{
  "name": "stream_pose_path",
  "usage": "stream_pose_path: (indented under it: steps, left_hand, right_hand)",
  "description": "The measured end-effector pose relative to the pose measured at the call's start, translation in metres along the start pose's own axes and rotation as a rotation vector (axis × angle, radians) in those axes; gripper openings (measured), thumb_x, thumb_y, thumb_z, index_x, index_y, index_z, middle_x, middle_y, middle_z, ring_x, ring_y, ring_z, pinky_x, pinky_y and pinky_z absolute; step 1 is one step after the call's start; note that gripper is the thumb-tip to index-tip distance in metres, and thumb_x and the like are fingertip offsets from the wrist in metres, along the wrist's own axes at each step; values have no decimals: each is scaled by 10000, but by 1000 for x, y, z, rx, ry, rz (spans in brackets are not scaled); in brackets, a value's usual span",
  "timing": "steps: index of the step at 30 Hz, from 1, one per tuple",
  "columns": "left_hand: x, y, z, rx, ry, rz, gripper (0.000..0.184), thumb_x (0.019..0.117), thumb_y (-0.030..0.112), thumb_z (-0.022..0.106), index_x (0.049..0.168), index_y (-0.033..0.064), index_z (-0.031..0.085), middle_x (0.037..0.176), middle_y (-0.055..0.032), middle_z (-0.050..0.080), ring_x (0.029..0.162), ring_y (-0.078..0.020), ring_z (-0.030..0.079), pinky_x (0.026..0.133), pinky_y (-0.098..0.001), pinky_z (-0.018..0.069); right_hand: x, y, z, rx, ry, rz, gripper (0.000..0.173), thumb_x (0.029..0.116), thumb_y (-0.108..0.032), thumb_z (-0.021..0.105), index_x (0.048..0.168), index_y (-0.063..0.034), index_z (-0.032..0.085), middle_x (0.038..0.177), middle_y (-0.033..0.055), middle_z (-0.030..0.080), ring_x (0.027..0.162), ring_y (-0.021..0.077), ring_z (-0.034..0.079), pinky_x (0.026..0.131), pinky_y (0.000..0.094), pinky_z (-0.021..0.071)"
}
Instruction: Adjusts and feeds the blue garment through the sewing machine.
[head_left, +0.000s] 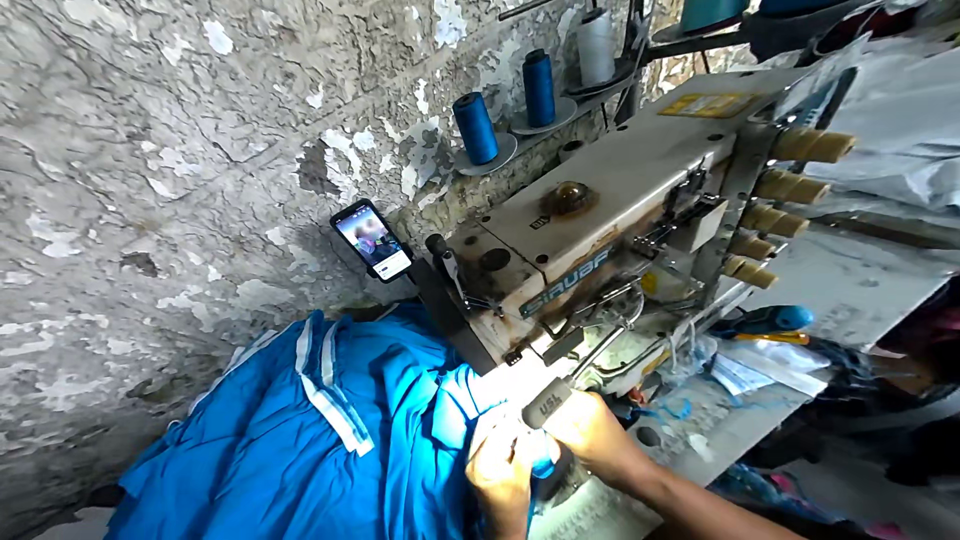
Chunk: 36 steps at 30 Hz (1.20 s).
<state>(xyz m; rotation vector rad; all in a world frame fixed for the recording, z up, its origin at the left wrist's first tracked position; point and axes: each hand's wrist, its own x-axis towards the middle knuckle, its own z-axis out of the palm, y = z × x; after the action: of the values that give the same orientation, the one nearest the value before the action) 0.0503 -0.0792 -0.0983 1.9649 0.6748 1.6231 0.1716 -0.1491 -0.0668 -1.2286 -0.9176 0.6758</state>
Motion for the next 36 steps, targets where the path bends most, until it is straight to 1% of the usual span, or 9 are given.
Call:
stream_pose_path:
  steps: [3,8,12,17,24,30,32,34,36]
  left_hand:
    - [6,2,-2,70,-12,106,124,745,99,750,716,-13,705,776,-41,728,832,12,691,810,-125,544]
    - [14,6,-9,164,-54,229,184,760,179,778,740,3,727,797,-65,741,841,-10,700,817,-125,537]
    - [15,5,-10,177,-76,234,187,760,167,768,727,-12,722,771,-78,738,803,-25,706,799,-132,545]
    - [13,5,-9,205,-64,238,168,750,154,756,732,-11,732,769,-82,742,795,-32,708,796,-128,540]
    - [12,8,-6,339,-28,309,171,749,144,748,748,-24,718,754,-105,735,762,-63,715,785,-128,537]
    - [11,7,-7,271,-53,214,155,727,121,752,721,-31,721,727,-98,725,726,-45,701,746,-127,540]
    - [9,7,-6,241,-55,197,133,750,93,723,718,-37,712,731,-97,723,732,-35,699,752,-125,541]
    - [7,7,-5,184,-52,180,172,821,107,655,719,-26,694,727,-79,706,750,-15,683,759,-122,537]
    - [4,6,-5,96,-67,144,279,911,236,642,770,3,704,768,-40,715,804,10,682,786,-132,546]
  right_hand:
    - [0,-1,-2,-2,-7,17,70,837,-32,627,820,-87,666,679,-121,620,636,-90,573,622,117,491]
    - [1,-1,-3,-15,-11,2,69,829,-31,629,810,-84,671,687,-119,623,642,-87,580,627,119,499]
    - [1,1,-2,-48,-13,-49,66,825,-50,620,781,-80,660,660,-124,601,621,-108,552,612,98,473]
    - [0,0,-1,-23,-11,-36,72,823,-42,624,790,-97,655,647,-149,592,606,-117,547,599,94,471]
    - [1,4,-1,-28,-1,-58,65,821,-52,633,798,-95,675,677,-137,625,627,-109,572,615,99,494]
    - [3,0,-4,-21,-18,18,86,828,-53,622,797,-123,661,667,-139,615,618,-88,573,598,123,493]
    - [4,-1,-5,4,-15,31,97,824,-38,630,809,-128,662,686,-140,629,640,-82,590,618,127,509]
    - [5,3,-5,12,-8,19,90,815,-44,637,805,-130,664,689,-134,633,638,-75,594,619,134,514]
    - [5,4,-4,5,-8,4,91,817,-56,647,786,-140,658,666,-137,624,615,-77,587,599,130,509]
